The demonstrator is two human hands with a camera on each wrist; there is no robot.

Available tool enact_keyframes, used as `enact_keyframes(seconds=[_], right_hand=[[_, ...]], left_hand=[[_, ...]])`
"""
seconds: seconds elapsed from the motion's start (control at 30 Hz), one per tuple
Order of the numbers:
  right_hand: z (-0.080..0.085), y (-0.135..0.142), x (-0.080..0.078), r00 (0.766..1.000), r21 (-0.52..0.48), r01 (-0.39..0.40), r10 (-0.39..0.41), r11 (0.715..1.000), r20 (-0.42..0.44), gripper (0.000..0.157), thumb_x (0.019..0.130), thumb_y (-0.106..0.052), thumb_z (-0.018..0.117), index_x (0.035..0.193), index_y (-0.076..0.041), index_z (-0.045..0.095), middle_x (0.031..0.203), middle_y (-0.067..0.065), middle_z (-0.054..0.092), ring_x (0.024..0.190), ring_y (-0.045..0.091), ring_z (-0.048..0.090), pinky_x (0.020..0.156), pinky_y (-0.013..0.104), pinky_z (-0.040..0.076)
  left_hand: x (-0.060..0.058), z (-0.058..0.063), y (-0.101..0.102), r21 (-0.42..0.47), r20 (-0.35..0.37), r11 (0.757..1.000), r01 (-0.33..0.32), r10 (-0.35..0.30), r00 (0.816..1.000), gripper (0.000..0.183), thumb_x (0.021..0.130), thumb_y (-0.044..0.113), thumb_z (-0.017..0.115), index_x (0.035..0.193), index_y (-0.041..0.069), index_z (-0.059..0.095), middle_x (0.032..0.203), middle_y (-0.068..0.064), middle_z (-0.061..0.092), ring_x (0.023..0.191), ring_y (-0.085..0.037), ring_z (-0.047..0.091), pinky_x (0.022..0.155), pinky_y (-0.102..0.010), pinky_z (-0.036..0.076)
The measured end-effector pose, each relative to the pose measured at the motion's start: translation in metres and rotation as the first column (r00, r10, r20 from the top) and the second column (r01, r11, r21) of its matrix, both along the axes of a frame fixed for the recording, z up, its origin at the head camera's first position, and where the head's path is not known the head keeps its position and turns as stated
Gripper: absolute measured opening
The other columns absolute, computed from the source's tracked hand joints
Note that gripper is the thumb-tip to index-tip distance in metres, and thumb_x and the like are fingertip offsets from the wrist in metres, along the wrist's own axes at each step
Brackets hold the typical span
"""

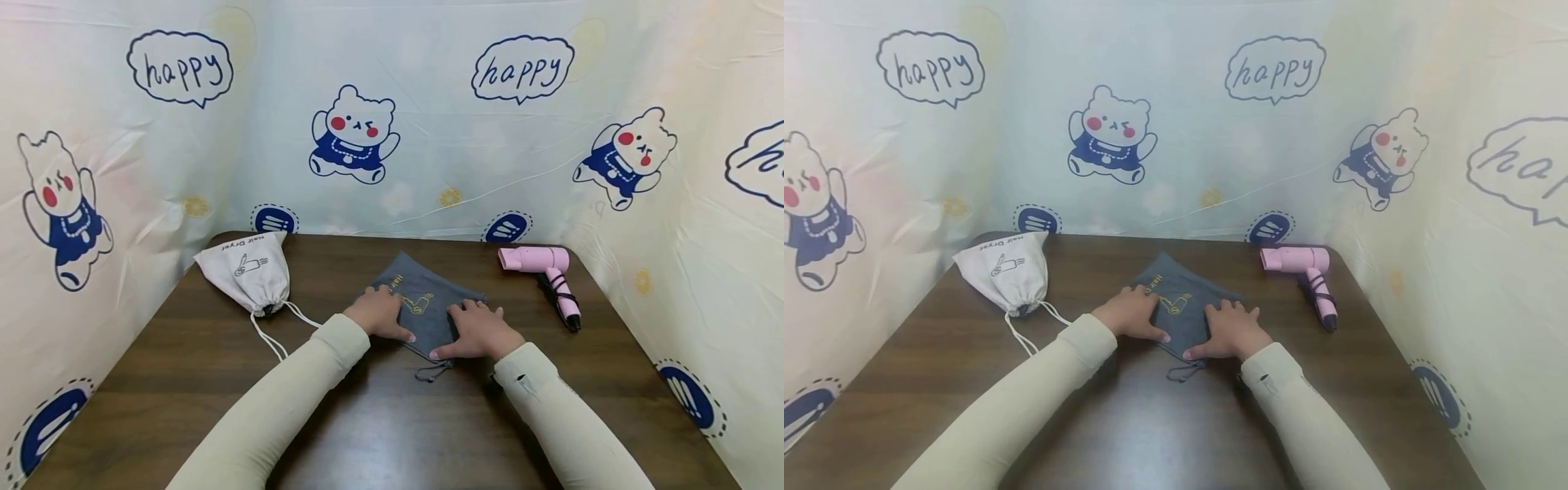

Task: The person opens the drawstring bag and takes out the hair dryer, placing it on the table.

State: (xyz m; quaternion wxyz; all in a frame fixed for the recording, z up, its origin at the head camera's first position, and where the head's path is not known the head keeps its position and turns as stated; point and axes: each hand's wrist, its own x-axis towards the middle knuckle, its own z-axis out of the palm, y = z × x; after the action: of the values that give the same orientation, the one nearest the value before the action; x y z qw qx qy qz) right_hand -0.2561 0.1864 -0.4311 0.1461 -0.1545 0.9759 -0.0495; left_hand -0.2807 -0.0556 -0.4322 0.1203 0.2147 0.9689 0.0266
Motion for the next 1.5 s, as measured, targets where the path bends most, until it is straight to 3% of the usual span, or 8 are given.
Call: enact_keyframes(seconds=[0.7, 1.5], right_hand=[[0.0, 0.021, 0.004, 0.998, 0.013, 0.057, -0.057, 0.998, -0.005, 0.118, 0.067, -0.089, 0.07, 0.152, -0.009, 0.049, 0.153, 0.027, 0.045, 0.139, 0.054, 0.044, 0.098, 0.089, 0.026], [0.001, 0.044, 0.008, 0.996, 0.009, 0.087, -0.087, 0.996, -0.013, 0.12, 0.068, -0.09, 0.068, 0.152, -0.007, 0.048, 0.15, 0.028, 0.048, 0.137, 0.056, 0.046, 0.094, 0.091, 0.026]], left_hand=[[-0.016, -0.008, 0.028, -0.007, 0.004, 0.999, 0.037, -0.037, 0.999, 0.102, 0.08, 0.076, 0.072, 0.153, 0.008, 0.049, 0.154, -0.023, 0.046, 0.134, -0.049, 0.048, 0.106, -0.056, 0.049], [-0.02, 0.0, 0.053, -0.039, 0.006, 0.994, 0.105, -0.105, 0.994, 0.102, 0.084, 0.076, 0.068, 0.156, 0.009, 0.044, 0.158, -0.021, 0.043, 0.141, -0.048, 0.043, 0.111, -0.056, 0.045]])
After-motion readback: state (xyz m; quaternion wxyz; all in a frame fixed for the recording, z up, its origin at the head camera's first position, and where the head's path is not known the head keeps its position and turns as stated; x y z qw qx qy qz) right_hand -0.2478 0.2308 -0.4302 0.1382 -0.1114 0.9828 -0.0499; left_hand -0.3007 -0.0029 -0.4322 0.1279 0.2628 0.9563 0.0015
